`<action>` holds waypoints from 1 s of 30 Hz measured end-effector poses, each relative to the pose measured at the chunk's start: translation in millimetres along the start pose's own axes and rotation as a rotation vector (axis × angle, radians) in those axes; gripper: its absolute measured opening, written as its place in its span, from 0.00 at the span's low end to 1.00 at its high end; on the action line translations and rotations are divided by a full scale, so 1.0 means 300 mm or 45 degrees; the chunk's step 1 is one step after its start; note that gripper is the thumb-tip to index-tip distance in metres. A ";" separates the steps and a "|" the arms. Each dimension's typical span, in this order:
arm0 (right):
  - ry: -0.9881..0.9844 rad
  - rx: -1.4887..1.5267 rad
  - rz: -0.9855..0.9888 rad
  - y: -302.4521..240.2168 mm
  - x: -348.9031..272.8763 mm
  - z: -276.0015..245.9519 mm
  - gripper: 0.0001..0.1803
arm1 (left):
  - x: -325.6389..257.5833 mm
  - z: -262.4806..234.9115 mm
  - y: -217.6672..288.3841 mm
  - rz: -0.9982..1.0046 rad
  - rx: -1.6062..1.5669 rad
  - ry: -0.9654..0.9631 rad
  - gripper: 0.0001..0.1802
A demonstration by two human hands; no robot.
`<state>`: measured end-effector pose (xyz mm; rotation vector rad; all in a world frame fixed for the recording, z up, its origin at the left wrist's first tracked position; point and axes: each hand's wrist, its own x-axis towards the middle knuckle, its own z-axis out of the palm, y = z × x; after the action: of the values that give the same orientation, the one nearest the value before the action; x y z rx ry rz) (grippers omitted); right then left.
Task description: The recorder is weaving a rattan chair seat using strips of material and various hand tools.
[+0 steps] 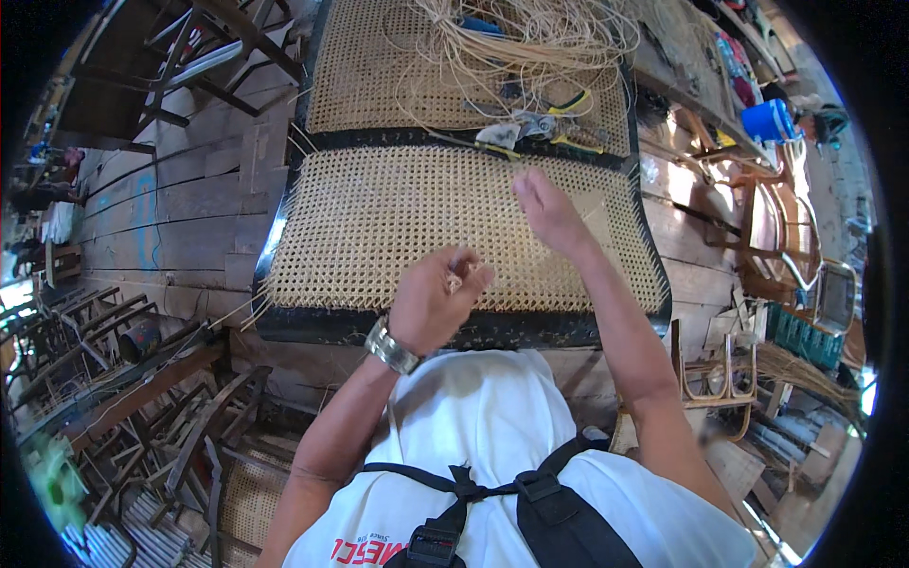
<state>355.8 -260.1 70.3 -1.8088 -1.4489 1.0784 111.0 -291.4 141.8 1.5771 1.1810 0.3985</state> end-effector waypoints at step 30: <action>0.304 0.233 0.587 -0.172 -0.824 0.023 0.06 | 0.409 -0.355 -0.348 -0.300 -0.884 0.086 0.11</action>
<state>302.9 -487.1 167.4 -2.1041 -0.7858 1.1184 36.3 -137.9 51.7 0.8229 1.1018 0.6271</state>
